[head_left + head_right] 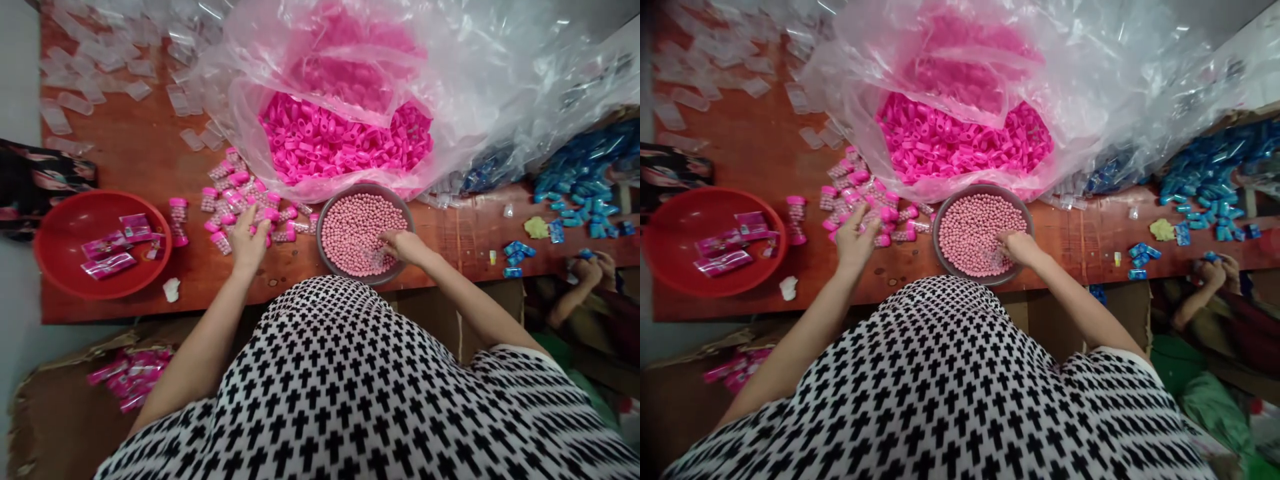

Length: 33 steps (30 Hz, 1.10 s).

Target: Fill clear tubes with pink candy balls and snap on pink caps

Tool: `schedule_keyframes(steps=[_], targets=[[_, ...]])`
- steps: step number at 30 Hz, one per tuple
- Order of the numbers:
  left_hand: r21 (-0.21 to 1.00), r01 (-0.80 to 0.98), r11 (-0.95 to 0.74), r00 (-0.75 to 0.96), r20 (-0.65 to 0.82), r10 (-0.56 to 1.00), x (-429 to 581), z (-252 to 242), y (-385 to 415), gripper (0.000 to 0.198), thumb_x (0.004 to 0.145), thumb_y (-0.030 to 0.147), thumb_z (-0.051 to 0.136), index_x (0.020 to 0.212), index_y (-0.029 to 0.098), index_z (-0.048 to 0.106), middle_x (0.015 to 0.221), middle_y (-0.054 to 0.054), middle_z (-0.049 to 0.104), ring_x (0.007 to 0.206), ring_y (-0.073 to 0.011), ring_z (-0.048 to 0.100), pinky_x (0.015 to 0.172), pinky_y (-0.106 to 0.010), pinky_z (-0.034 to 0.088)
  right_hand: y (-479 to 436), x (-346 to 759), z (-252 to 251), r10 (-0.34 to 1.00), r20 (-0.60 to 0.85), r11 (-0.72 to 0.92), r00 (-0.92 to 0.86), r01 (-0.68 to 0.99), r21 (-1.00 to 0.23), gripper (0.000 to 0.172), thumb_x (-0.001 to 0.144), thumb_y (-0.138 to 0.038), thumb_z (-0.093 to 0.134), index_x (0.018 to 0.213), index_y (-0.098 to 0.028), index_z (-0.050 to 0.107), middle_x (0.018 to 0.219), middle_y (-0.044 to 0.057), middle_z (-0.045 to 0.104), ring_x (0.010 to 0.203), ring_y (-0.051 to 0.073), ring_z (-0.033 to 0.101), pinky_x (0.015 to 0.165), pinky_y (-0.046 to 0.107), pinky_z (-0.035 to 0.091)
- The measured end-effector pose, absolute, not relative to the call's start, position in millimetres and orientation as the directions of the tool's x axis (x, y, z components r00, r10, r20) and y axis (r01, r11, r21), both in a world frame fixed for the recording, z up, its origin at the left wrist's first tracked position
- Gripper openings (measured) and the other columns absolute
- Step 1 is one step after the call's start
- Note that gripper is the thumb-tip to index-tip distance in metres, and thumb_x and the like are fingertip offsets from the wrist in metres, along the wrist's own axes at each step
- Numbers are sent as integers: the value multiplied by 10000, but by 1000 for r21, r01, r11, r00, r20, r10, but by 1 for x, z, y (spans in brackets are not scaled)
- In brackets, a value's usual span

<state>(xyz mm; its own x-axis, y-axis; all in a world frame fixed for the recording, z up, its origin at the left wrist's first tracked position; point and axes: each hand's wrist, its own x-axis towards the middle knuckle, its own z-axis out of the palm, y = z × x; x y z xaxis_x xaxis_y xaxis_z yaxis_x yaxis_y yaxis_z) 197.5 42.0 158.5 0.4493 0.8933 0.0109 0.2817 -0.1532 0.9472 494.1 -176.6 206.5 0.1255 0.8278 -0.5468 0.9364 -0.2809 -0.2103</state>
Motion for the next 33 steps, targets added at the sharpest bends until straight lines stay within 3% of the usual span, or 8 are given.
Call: schedule_keyframes(steps=[7, 11, 14, 20, 24, 27, 29, 33], targets=[[910, 337, -242, 694, -66, 717, 259, 162, -32, 303, 838, 305, 549, 1090, 171, 650, 1091, -70, 684, 983, -198, 627, 911, -344, 470, -205, 465, 172, 780, -581, -342, 234, 936, -83, 274, 794, -315, 631, 1011, -153, 592, 1088, 149, 613, 992, 248, 584, 739, 302, 468], [919, 264, -293, 865, -92, 493, 296, 164, -56, 244, 804, 236, 593, 1024, 171, 677, 1029, -82, 693, 959, -209, 623, 902, -340, 456, -206, 484, 160, 793, -525, -571, 309, 677, -464, 227, 760, -342, 658, 890, -181, 567, 841, 44, 657, 790, 179, 610, 716, 292, 471], [945, 232, -232, 908, -125, 399, 313, 162, -67, 210, 759, 212, 637, 961, 184, 686, 936, -60, 702, 888, -203, 630, 862, -332, 468, -202, 487, 161, 858, -398, -493, 326, 304, -815, 321, 713, -426, 673, 874, -181, 543, 805, 12, 628, 743, 150, 596, 719, 297, 489], [949, 192, 252, 839, -292, 460, 328, 153, -72, 194, 816, 280, 521, 899, 158, 645, 798, -23, 668, 686, -146, 641, 652, -272, 528, -178, 471, 165, 839, -386, -369, 384, -121, -921, 521, 643, -460, 721, 1054, -210, 520, 868, 13, 643, 763, 148, 605, 695, 302, 501], [960, 189, 208, 755, -278, 593, 318, 144, -52, 198, 769, 276, 584, 908, 155, 656, 830, -33, 680, 744, -149, 646, 699, -272, 529, -152, 487, 156, 853, -263, -431, 451, 323, -843, 264, 788, -371, 599, 951, -165, 580, 870, 66, 652, 804, 182, 594, 747, 343, 486], [957, 233, 175, 699, -290, 654, 303, 139, -36, 220, 759, 281, 607, 927, 152, 670, 819, -40, 690, 737, -155, 650, 697, -274, 527, -125, 493, 146, 933, -243, -349, 267, 840, -416, 130, 836, -140, 487, 856, -120, 614, 923, 167, 650, 932, 240, 571, 852, 377, 436], [944, 240, 227, 672, -330, 663, 294, 137, -28, 243, 769, 303, 601, 944, 150, 671, 805, -40, 693, 699, -155, 653, 684, -286, 533, -108, 485, 136, 928, -354, -209, 118, 951, -229, 183, 834, -69, 435, 861, -97, 615, 909, 200, 649, 926, 251, 573, 847, 367, 427], [945, 310, 104, 618, -284, 733, 284, 140, -18, 251, 798, 308, 587, 985, 167, 677, 904, -62, 709, 770, -179, 663, 749, -319, 525, -94, 462, 114, 916, -401, -178, 25, 920, -349, 278, 782, -41, 471, 1040, -106, 550, 940, 128, 646, 874, 203, 573, 778, 293, 436]])
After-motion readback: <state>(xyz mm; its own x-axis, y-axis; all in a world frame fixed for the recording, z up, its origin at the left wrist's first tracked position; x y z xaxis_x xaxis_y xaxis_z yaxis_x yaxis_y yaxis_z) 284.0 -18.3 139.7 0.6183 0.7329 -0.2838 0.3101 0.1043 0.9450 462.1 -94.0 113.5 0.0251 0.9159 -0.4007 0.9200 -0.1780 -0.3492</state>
